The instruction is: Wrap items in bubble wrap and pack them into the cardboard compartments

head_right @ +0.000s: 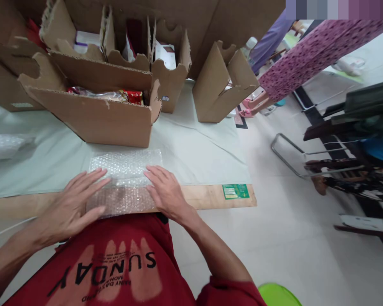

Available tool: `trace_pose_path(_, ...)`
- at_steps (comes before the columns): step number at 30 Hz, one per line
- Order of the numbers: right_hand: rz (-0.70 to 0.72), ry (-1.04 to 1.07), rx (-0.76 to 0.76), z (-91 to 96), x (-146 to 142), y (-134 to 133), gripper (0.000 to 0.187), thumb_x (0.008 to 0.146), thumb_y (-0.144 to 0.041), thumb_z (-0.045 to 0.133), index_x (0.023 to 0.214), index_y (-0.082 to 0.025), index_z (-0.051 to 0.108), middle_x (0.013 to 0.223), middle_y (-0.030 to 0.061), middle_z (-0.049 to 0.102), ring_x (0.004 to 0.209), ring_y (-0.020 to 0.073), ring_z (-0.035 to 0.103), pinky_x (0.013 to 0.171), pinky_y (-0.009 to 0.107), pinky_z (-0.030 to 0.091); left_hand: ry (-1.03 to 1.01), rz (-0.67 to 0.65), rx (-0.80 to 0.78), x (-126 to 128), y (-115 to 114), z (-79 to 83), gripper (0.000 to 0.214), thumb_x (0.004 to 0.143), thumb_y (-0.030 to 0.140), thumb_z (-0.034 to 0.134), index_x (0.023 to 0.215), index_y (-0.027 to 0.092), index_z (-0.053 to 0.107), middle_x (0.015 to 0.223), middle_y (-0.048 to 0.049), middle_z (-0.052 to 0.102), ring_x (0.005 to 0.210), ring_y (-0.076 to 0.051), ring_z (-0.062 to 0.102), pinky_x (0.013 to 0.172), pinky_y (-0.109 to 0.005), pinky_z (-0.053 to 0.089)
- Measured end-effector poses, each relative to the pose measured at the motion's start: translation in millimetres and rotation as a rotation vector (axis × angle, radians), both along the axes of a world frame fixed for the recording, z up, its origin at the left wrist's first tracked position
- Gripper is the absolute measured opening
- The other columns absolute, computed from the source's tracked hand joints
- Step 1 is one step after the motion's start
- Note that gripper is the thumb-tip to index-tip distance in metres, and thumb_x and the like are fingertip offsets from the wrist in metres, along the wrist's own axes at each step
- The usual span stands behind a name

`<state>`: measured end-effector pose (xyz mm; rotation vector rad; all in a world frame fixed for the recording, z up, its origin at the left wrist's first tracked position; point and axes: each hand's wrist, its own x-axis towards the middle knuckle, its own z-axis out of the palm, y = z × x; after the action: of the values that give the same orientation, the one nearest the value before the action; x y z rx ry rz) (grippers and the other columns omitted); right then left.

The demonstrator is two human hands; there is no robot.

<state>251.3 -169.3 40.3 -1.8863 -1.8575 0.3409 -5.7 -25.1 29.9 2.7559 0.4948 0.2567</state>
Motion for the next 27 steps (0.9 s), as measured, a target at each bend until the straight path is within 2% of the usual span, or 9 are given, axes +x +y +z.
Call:
trace_pose_path(2, 0.048, -0.074, -0.029, -10.1, -15.4, 31.1, 0.052, 0.106, -0.03, 0.041, 0.156, -0.019, 0.044, 0.164, 0.0101, 0.044, 0.154, 0.0256, 0.034, 0.123, 0.049, 0.036, 0.003, 0.087, 0.049, 25.6, -1.0, -9.3, 0.056, 0.102, 0.038, 0.038, 0.152, 0.013, 0.046, 0.163, -0.0183, 0.042, 0.154, -0.031, 0.036, 0.124, -0.054, 0.029)
trace_pose_path(5, 0.105, -0.183, -0.107, -34.2, -21.1, 51.6, 0.059, 0.105, -0.041, 0.048, 0.158, -0.016, 0.041, 0.167, 0.0121, 0.038, 0.158, 0.0273, 0.027, 0.127, 0.048, 0.029, 0.058, 0.153, 0.124, 42.9, 7.2, -32.6, 0.062, 0.102, 0.042, 0.038, 0.149, 0.003, 0.047, 0.16, -0.0268, 0.042, 0.153, -0.039, 0.036, 0.123, -0.061, 0.026)
trace_pose_path(8, 0.006, -0.252, -0.158, -46.3, 2.1, 25.6, 0.066, 0.102, -0.049, 0.053, 0.157, -0.015, 0.041, 0.166, 0.0162, 0.038, 0.156, 0.0326, 0.03, 0.126, 0.054, 0.026, 0.069, 0.174, 0.153, 28.2, 21.6, -41.7, 0.067, 0.101, 0.048, 0.04, 0.153, 0.006, 0.044, 0.162, -0.0276, 0.039, 0.153, -0.042, 0.034, 0.123, -0.068, 0.019)
trace_pose_path(11, -0.239, -0.29, -0.159, -36.3, 24.1, -10.3, 0.065, 0.104, -0.046, 0.048, 0.16, -0.015, 0.036, 0.165, 0.0205, 0.039, 0.154, 0.0368, 0.033, 0.122, 0.061, 0.027, 0.005, 0.268, 0.17, 18.3, 23.1, -31.5, 0.068, 0.102, 0.046, 0.037, 0.158, 0.008, 0.034, 0.163, -0.0287, 0.035, 0.153, -0.044, 0.032, 0.122, -0.072, 0.016)
trace_pose_path(13, -0.286, -0.303, -0.114, -26.5, 20.7, -14.6, 0.063, 0.105, -0.043, 0.045, 0.161, -0.015, 0.034, 0.167, 0.0204, 0.035, 0.156, 0.0363, 0.03, 0.123, 0.06, 0.026, -0.057, 0.254, 0.174, 28.9, 14.9, -24.6, 0.07, 0.102, 0.045, 0.041, 0.161, 0.01, 0.03, 0.167, -0.0264, 0.028, 0.156, -0.041, 0.026, 0.124, -0.069, 0.015)
trace_pose_path(16, -0.076, -0.292, -0.082, -24.7, -0.6, 8.6, 0.061, 0.105, -0.041, 0.048, 0.16, -0.017, 0.037, 0.169, 0.015, 0.032, 0.158, 0.0313, 0.025, 0.126, 0.053, 0.024, -0.09, 0.092, 0.157, 55.3, 4.2, -27.8, 0.072, 0.1, 0.049, 0.047, 0.16, 0.012, 0.032, 0.168, -0.0222, 0.031, 0.158, -0.036, 0.024, 0.128, -0.061, 0.012)
trace_pose_path(19, 0.107, -0.271, -0.137, -33.6, -1.3, 24.8, 0.056, 0.103, -0.043, 0.052, 0.154, -0.019, 0.047, 0.166, 0.0123, 0.04, 0.155, 0.0286, 0.032, 0.126, 0.05, 0.026, 0.013, 0.005, 0.151, 59.1, 14.5, -38.6, 0.067, 0.102, 0.051, 0.043, 0.154, 0.009, 0.041, 0.162, -0.0238, 0.041, 0.154, -0.036, 0.034, 0.127, -0.061, 0.015)
trace_pose_path(24, -0.083, -0.295, -0.179, -29.1, 45.8, -30.6, 0.061, 0.1, -0.05, 0.057, 0.15, -0.017, 0.051, 0.161, 0.0187, 0.045, 0.15, 0.0354, 0.04, 0.12, 0.057, 0.032, 0.02, 0.158, 0.195, 14.9, 33.3, -26.0, 0.066, 0.102, 0.049, 0.04, 0.15, 0.004, 0.047, 0.162, -0.0304, 0.037, 0.153, -0.043, 0.032, 0.124, -0.068, 0.016)
trace_pose_path(27, 0.054, -0.241, -0.193, -20.2, 47.3, -66.2, 0.078, 0.094, -0.064, 0.06, 0.155, -0.018, 0.045, 0.162, 0.02, 0.043, 0.15, 0.0362, 0.04, 0.118, 0.057, 0.034, 0.006, -0.025, 0.162, 1.8, 12.1, -15.1, 0.076, 0.096, 0.058, 0.051, 0.153, 0.008, 0.045, 0.165, -0.0269, 0.034, 0.155, -0.041, 0.03, 0.127, -0.062, 0.015)
